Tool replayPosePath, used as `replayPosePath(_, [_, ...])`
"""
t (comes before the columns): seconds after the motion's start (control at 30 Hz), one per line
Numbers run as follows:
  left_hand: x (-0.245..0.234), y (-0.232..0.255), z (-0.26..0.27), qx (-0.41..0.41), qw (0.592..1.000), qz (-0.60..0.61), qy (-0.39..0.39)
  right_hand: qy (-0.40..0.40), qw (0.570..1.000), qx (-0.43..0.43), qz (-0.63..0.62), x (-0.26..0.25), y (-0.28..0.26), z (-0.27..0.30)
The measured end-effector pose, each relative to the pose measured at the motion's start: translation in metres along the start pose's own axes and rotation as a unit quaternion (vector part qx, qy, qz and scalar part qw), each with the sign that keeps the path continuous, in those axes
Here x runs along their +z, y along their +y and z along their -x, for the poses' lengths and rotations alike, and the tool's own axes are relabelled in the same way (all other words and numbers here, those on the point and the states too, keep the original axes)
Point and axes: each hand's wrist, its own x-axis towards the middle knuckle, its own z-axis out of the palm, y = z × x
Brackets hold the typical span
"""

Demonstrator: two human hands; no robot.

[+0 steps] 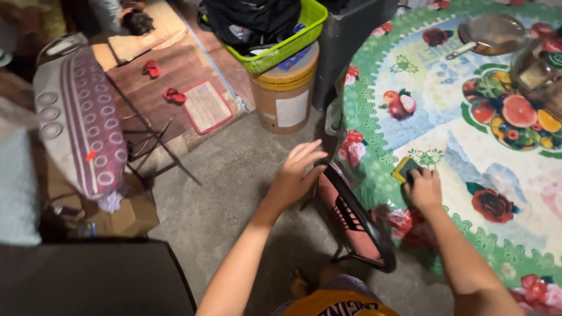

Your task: Cleaning a round dining table with a sponge.

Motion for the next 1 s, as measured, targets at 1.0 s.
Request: replayPosePath(1.0, [0.012, -0.305, -0.198, -0.046, 0.929, 0.215, -0.298, -0.109, 0.957, 0.209, -0.167, 0.053, -0.146, -0.185])
